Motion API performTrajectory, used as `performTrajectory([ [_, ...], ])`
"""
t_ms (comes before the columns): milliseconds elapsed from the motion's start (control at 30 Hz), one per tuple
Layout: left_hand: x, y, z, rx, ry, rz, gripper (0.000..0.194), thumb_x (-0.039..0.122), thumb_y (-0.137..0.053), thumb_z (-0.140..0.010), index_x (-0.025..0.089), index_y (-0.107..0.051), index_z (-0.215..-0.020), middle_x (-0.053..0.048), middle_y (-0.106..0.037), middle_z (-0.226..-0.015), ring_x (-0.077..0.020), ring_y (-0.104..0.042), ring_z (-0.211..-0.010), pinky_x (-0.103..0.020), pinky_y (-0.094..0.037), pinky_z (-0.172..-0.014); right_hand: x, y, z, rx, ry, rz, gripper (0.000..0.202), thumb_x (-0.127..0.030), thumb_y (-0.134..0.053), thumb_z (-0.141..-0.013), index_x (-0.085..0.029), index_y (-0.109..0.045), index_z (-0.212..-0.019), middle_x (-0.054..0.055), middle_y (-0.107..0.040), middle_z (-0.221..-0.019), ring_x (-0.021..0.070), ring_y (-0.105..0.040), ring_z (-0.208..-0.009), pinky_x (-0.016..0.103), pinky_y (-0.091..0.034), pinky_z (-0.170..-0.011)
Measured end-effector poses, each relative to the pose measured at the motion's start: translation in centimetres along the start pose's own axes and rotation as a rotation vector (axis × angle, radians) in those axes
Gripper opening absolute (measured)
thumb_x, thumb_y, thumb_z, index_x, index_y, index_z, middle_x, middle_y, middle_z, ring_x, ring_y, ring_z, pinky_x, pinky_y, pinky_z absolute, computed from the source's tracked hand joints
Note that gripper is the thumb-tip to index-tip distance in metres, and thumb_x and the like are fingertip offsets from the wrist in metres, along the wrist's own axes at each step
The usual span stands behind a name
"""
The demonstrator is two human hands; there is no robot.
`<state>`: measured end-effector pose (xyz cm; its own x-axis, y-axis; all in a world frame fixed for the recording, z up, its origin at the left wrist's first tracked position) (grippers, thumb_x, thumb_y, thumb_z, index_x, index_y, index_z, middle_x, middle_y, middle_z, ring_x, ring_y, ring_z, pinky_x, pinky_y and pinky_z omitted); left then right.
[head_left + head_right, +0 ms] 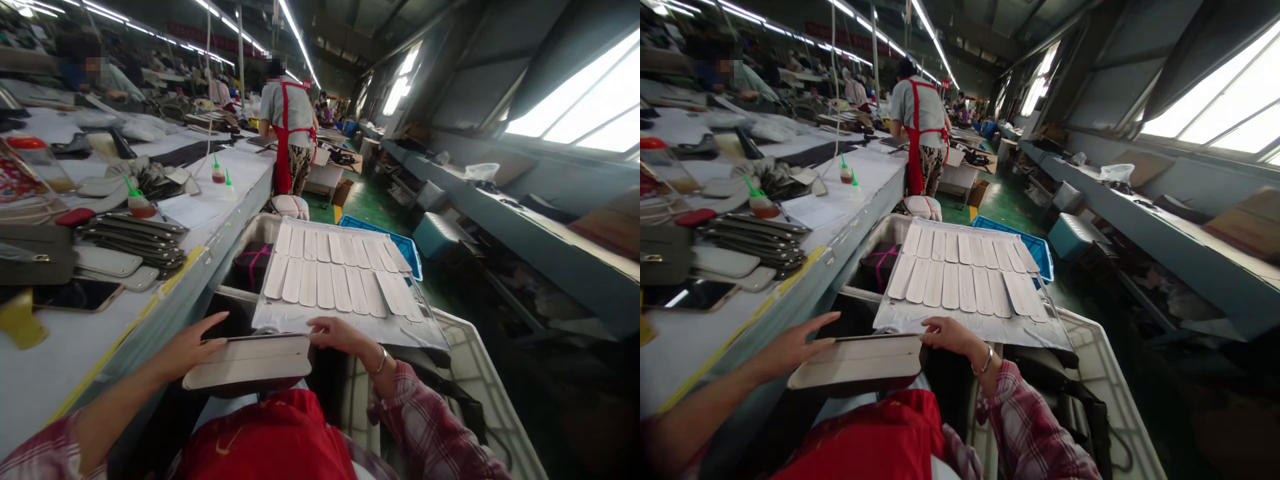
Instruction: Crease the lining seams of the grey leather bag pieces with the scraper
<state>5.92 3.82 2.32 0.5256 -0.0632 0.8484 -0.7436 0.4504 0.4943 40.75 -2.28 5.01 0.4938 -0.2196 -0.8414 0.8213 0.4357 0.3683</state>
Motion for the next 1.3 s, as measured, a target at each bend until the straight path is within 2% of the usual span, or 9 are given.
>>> performTrajectory([
  [67,3.0,-2.0,-2.1,-0.121,-0.142,-0.087,0.049,0.039,-0.063,-0.072,0.027,-0.056,-0.119,-0.002,-0.055,-0.125,-0.0259,-0.048,-0.116,-0.034,-0.032,-0.101,-1.1,0.7,-0.6,0.073,0.125,0.092,0.046,-0.035,-0.064,-0.072,-0.017,-0.056,-0.114,0.005,-0.063,-0.093,0.0122,-0.059,-0.076,0.023,-0.048,-0.069],
  [167,6.2,-5.1,-4.6,-0.374,-0.308,-0.158,0.030,0.031,-0.057,-0.077,0.026,-0.066,-0.105,-0.001,-0.068,-0.103,-0.0215,-0.062,-0.095,-0.025,-0.043,-0.085,-2.6,0.6,-1.5,0.024,0.306,0.352,0.028,-0.026,-0.063,-0.074,-0.017,-0.064,-0.100,0.003,-0.064,-0.086,0.0127,-0.057,-0.075,0.022,-0.045,-0.070],
  [233,7.1,-6.4,-5.5,-0.485,-0.358,-0.183,0.025,0.026,-0.051,-0.081,0.025,-0.069,-0.098,0.001,-0.071,-0.091,-0.0177,-0.064,-0.083,-0.020,-0.044,-0.075,-3.0,0.2,-2.1,-0.029,0.387,0.516,0.014,-0.019,-0.059,-0.075,-0.017,-0.067,-0.086,0.002,-0.064,-0.077,0.0119,-0.056,-0.071,0.021,-0.042,-0.067],
  [333,7.2,-6.8,-6.1,-0.544,-0.381,-0.200,0.027,0.022,-0.047,-0.082,0.024,-0.069,-0.098,0.002,-0.071,-0.089,-0.0145,-0.064,-0.077,-0.017,-0.042,-0.069,-2.8,-0.1,-2.8,-0.084,0.423,0.613,0.014,-0.014,-0.053,-0.077,-0.017,-0.067,-0.077,0.002,-0.064,-0.074,0.0112,-0.055,-0.069,0.019,-0.040,-0.066],
  [500,6.6,-6.7,-6.1,-0.557,-0.409,-0.265,0.031,0.023,-0.046,-0.083,0.026,-0.065,-0.107,0.002,-0.069,-0.098,-0.0151,-0.064,-0.083,-0.017,-0.041,-0.073,-2.3,0.5,-3.5,-0.171,0.451,0.550,0.018,-0.018,-0.052,-0.080,-0.018,-0.066,-0.091,0.001,-0.064,-0.082,0.0110,-0.056,-0.072,0.018,-0.040,-0.068],
  [633,6.2,-7.3,-6.2,-0.518,-0.433,-0.384,0.032,0.026,-0.044,-0.083,0.027,-0.063,-0.110,0.000,-0.069,-0.099,-0.0176,-0.063,-0.088,-0.021,-0.042,-0.077,-2.2,0.5,-3.7,-0.162,0.487,0.583,0.020,-0.014,-0.047,-0.082,-0.018,-0.066,-0.086,0.001,-0.064,-0.077,0.0110,-0.055,-0.070,0.019,-0.040,-0.069],
  [900,5.1,-7.9,-6.2,-0.460,-0.424,-0.277,0.027,0.031,-0.048,-0.082,0.026,-0.066,-0.102,0.001,-0.070,-0.096,-0.0170,-0.063,-0.086,-0.021,-0.042,-0.079,-1.7,-0.2,-3.9,-0.091,0.507,0.618,0.021,-0.010,-0.048,-0.078,-0.017,-0.067,-0.084,0.003,-0.065,-0.076,0.0119,-0.057,-0.070,0.020,-0.042,-0.069],
  [1067,5.2,-7.8,-5.7,-0.454,-0.420,-0.215,0.029,0.039,-0.046,-0.084,0.026,-0.066,-0.101,0.000,-0.070,-0.094,-0.0177,-0.063,-0.086,-0.020,-0.043,-0.076,-1.2,-0.4,-3.8,-0.104,0.517,0.567,0.021,-0.012,-0.048,-0.079,-0.017,-0.067,-0.085,0.003,-0.066,-0.079,0.0120,-0.058,-0.073,0.020,-0.043,-0.071],
  [1300,5.2,-8.2,-5.8,-0.478,-0.454,-0.266,0.027,0.037,-0.044,-0.087,0.025,-0.066,-0.098,-0.001,-0.070,-0.089,-0.0172,-0.063,-0.083,-0.020,-0.044,-0.074,-0.9,-0.7,-3.6,-0.090,0.534,0.603,0.020,-0.013,-0.048,-0.080,-0.016,-0.067,-0.087,0.004,-0.065,-0.081,0.0126,-0.057,-0.075,0.020,-0.043,-0.071],
])
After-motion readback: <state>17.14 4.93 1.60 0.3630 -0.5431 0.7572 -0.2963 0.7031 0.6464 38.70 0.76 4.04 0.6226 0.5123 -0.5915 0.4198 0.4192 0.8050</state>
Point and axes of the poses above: each hand's wrist, its own z-axis away from the middle knuckle, its own y-axis out of the back of the hand, x = y × z, the point moved 1 cm from there along -z, towards the middle knuckle
